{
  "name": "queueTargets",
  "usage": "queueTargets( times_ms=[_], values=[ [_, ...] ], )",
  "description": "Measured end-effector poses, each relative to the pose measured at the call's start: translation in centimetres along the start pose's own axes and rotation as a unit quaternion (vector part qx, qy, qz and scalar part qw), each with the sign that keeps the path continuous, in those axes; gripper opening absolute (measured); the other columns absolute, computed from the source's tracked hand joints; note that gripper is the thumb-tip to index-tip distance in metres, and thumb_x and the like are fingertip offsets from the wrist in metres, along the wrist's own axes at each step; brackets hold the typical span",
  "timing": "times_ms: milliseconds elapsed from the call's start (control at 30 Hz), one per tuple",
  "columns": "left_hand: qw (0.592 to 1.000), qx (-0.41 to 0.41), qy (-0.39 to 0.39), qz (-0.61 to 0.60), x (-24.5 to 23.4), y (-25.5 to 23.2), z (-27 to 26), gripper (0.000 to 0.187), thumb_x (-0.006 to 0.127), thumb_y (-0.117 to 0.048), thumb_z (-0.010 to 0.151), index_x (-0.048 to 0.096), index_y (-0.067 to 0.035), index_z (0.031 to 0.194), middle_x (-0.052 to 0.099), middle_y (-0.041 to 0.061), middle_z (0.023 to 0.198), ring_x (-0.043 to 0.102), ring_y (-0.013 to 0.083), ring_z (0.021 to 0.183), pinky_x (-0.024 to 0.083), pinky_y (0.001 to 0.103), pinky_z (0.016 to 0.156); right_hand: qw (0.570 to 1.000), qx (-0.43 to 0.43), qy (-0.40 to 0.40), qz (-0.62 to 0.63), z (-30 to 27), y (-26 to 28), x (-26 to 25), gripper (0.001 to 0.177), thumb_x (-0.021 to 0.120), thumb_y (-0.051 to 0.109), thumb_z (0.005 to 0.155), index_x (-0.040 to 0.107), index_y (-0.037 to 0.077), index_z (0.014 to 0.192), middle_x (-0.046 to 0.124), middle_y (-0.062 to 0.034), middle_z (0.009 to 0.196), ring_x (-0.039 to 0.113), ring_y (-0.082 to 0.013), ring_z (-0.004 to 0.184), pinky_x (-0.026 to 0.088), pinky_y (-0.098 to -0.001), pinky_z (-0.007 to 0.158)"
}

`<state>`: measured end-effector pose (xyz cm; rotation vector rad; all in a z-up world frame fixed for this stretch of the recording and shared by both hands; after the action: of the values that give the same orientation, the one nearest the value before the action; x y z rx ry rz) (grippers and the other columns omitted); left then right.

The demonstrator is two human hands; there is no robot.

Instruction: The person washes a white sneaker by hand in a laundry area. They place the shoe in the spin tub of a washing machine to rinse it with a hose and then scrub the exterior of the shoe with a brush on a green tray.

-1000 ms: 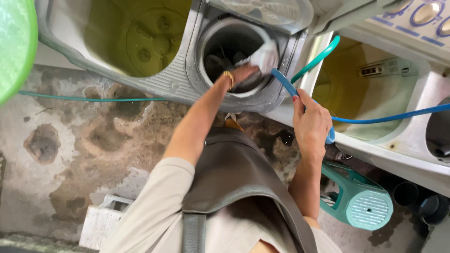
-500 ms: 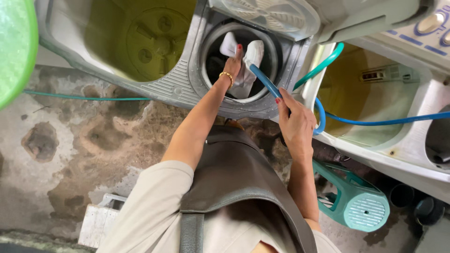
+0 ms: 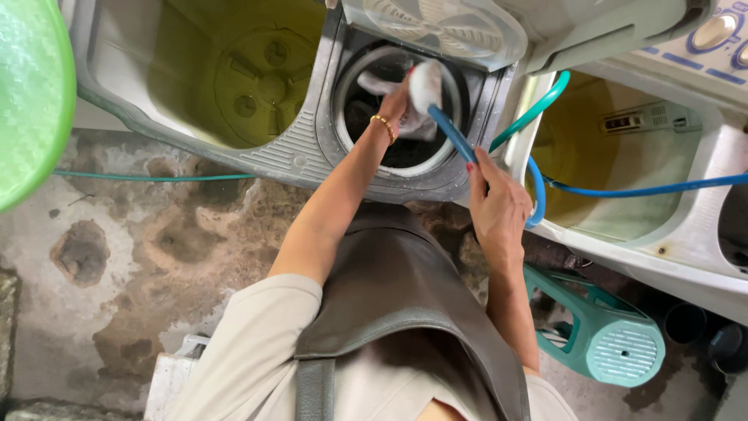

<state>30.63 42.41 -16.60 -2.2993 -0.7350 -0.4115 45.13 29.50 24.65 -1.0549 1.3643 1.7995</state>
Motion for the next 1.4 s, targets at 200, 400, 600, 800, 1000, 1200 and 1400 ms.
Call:
queueTargets(
  times_ms=[200, 400, 600, 800, 1000, 1200, 1400],
  values=[
    [0.999, 0.026, -0.026, -0.021, -2.0, -0.7, 0.4, 0.031, 0.057, -0.031, 0.102, 0.070, -0.003, 0.096, 0.064, 0.009, 0.079, 0.058, 0.0207, 0.063, 0.044, 0.036, 0.055, 0.999, -0.012, -0.016, 0.025, -0.2, 0.3, 0.1, 0.027, 0.067, 0.016, 0.105, 0.072, 0.006, 0.129, 0.074, -0.0177, 0.104, 0.071, -0.0331, 0.086, 0.052, -0.0393, 0.076],
    [0.996, 0.054, 0.015, 0.064, -1.7, 1.0, -0.2, 0.023, 0.063, -0.024, 0.096, 0.074, -0.003, 0.096, 0.069, 0.008, 0.077, 0.062, 0.0182, 0.064, 0.045, 0.035, 0.056, 0.999, -0.035, 0.013, 0.017, -0.6, 1.1, 1.0, 0.027, 0.069, 0.019, 0.103, 0.073, 0.007, 0.127, 0.075, -0.0165, 0.099, 0.070, -0.0321, 0.078, 0.051, -0.0386, 0.068],
    [0.955, 0.176, -0.080, 0.226, -2.0, -1.0, 0.1, 0.040, 0.067, -0.038, 0.095, 0.075, -0.001, 0.105, 0.076, 0.017, 0.092, 0.071, 0.0317, 0.092, 0.054, 0.040, 0.077, 1.000, -0.003, 0.017, 0.021, -0.6, 1.6, 0.0, 0.028, 0.069, 0.019, 0.103, 0.073, 0.006, 0.128, 0.075, -0.0162, 0.098, 0.070, -0.0324, 0.076, 0.049, -0.0386, 0.066],
    [0.664, 0.213, 0.004, 0.717, -1.1, -1.3, -0.4, 0.046, 0.043, -0.025, 0.106, 0.049, -0.015, 0.150, 0.067, 0.030, 0.113, 0.067, 0.0474, 0.106, 0.053, 0.054, 0.094, 1.000, -0.017, 0.001, 0.007, -0.7, 1.6, -0.8, 0.026, 0.070, 0.020, 0.103, 0.074, 0.005, 0.125, 0.075, -0.0172, 0.102, 0.071, -0.0337, 0.085, 0.051, -0.0385, 0.073],
    [0.710, 0.240, 0.025, 0.661, -1.3, 1.9, 1.8, 0.036, 0.056, -0.015, 0.085, 0.064, 0.000, 0.117, 0.065, 0.025, 0.123, 0.059, 0.0417, 0.121, 0.046, 0.049, 0.103, 1.000, -0.001, 0.019, 0.004, 0.0, 1.2, 0.8, 0.025, 0.070, 0.020, 0.102, 0.075, 0.005, 0.122, 0.075, -0.0180, 0.100, 0.071, -0.0342, 0.082, 0.051, -0.0403, 0.072],
    [0.767, 0.270, 0.010, 0.582, -3.8, 1.2, 0.6, 0.042, 0.059, -0.009, 0.081, 0.061, 0.002, 0.121, 0.069, 0.024, 0.119, 0.063, 0.0405, 0.119, 0.049, 0.045, 0.104, 0.996, 0.020, 0.074, -0.047, 0.9, 0.1, 1.7, 0.025, 0.072, 0.024, 0.101, 0.077, 0.008, 0.119, 0.074, -0.0175, 0.088, 0.070, -0.0343, 0.075, 0.050, -0.0424, 0.069],
    [0.799, 0.298, -0.094, 0.514, -1.7, -4.9, -5.2, 0.058, 0.080, -0.043, 0.078, 0.068, -0.005, 0.120, 0.072, 0.024, 0.109, 0.068, 0.0426, 0.099, 0.053, 0.048, 0.085, 0.997, -0.017, 0.076, -0.015, 1.8, 1.0, 1.6, 0.025, 0.072, 0.025, 0.100, 0.078, 0.008, 0.117, 0.075, -0.0182, 0.095, 0.069, -0.0360, 0.076, 0.050, -0.0415, 0.069]
  ],
)
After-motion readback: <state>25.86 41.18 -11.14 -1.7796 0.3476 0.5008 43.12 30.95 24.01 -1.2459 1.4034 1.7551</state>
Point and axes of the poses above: each hand's wrist, its own z-axis towards the middle knuckle, its own x-axis out of the palm, y = z × x, the point moved 5 cm from there along z, towards the middle knuckle
